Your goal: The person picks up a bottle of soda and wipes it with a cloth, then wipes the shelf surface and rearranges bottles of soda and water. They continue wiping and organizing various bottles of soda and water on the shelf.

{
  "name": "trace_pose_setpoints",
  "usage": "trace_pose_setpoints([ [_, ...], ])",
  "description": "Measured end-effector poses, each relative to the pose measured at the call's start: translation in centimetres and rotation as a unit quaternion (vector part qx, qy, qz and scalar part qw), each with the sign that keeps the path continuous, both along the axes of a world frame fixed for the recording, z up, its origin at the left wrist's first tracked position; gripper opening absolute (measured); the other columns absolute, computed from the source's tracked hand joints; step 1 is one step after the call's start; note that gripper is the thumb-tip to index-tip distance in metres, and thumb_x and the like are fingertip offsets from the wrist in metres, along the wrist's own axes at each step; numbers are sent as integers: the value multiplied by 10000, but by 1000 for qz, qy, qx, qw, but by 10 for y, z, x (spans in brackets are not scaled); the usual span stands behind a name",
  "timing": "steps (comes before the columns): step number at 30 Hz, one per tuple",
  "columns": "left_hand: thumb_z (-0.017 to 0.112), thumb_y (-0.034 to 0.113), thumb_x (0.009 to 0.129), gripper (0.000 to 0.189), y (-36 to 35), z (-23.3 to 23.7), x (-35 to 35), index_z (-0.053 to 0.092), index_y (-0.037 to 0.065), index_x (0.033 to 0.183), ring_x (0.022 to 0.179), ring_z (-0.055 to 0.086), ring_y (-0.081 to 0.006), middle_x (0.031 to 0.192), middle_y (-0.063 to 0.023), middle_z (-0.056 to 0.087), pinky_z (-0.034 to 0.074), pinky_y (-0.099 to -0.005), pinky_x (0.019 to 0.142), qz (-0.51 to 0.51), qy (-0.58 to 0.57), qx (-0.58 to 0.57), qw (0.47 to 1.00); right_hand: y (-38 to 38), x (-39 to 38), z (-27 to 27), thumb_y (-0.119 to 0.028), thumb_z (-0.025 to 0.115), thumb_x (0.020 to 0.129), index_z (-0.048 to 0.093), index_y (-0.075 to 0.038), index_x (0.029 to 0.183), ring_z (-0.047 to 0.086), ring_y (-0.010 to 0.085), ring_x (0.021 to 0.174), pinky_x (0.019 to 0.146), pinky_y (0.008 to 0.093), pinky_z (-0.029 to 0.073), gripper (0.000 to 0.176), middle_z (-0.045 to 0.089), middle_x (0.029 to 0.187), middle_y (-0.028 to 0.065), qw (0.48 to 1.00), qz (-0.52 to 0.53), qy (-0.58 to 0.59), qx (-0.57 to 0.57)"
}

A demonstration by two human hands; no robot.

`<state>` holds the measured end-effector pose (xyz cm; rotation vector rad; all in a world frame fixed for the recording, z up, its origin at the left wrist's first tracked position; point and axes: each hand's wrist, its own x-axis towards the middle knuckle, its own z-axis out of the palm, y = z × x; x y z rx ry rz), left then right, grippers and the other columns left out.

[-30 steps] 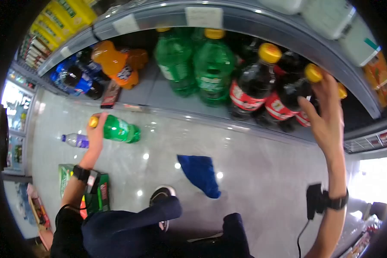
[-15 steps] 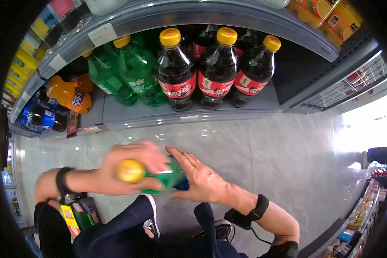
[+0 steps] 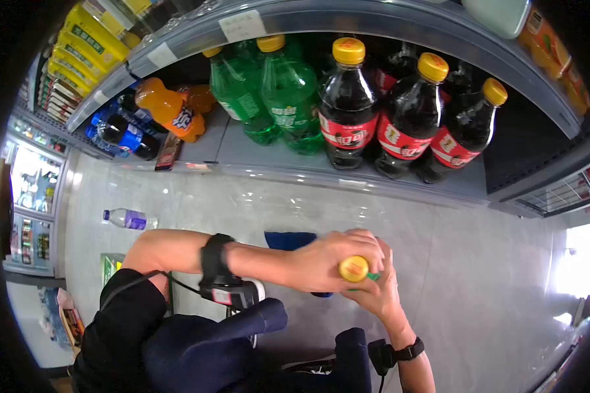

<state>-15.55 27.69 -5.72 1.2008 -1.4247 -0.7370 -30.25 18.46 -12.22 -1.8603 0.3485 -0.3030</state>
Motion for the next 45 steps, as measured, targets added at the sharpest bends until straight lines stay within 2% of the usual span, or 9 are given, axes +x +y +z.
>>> trace_pose_setpoints([
  [3,759,91,753,231,52,30,41,557,40,852,874,609,-200,906,-83,630,478,-323,761,100,11,31,994,-6,14,21,-48,833,623,275,-57,1342,565,266,1100,948,386,466,910,491,1249,148,993,33,-87,-73],
  [5,747,6,748,212,80,49,62,557,33,839,834,619,-150,882,-79,637,494,-286,725,185,24,38,982,-11,11,17,62,738,697,260,-50,1349,589,256,1063,939,371,470,817,505,1231,151,991,-2,-67,112],
  [10,707,-75,758,203,129,91,113,530,13,798,819,611,-161,803,-84,620,498,-285,744,413,-129,-16,901,-10,-13,-33,107,647,765,370,-21,1292,632,211,964,867,337,501,609,596,1078,124,984,-69,8,162],
  [15,734,30,783,199,134,94,173,537,5,768,759,588,-97,790,-55,647,478,-237,713,538,-223,-72,810,10,-18,-47,44,638,802,598,6,1061,644,192,922,820,307,511,265,666,958,99,990,40,136,5],
  [22,779,231,767,279,115,91,241,607,15,723,651,541,-57,710,-19,632,445,-218,610,536,-264,-32,801,64,27,-66,-100,660,789,550,-82,1241,449,286,1219,983,381,412,465,488,1308,132,916,333,-7,-226],
  [26,790,312,728,331,103,102,263,668,5,745,592,549,-93,667,-35,635,450,-267,582,465,-228,39,854,76,37,-74,-120,642,791,475,-101,1320,413,309,1225,996,403,403,555,434,1349,144,880,363,16,-305],
  [29,824,318,682,594,107,97,286,561,11,1117,925,588,-174,1025,-67,624,462,-298,852,492,-295,-2,819,82,42,-82,-97,594,785,438,-132,1363,431,307,1177,965,403,424,600,430,1337,149,859,355,49,-365],
  [35,782,375,723,655,138,97,310,530,-3,1196,995,590,-208,1072,-106,618,447,-307,899,468,-215,110,850,79,36,-87,-68,610,732,539,-139,1269,475,301,1034,905,387,467,547,455,1235,119,893,264,131,-339],
  [45,710,176,798,255,343,50,243,625,2,964,845,670,-254,911,-138,679,520,-357,746,580,-413,233,662,54,20,-79,-79,702,650,578,-101,1121,481,310,999,793,411,497,488,451,1068,113,905,271,172,-279],
])
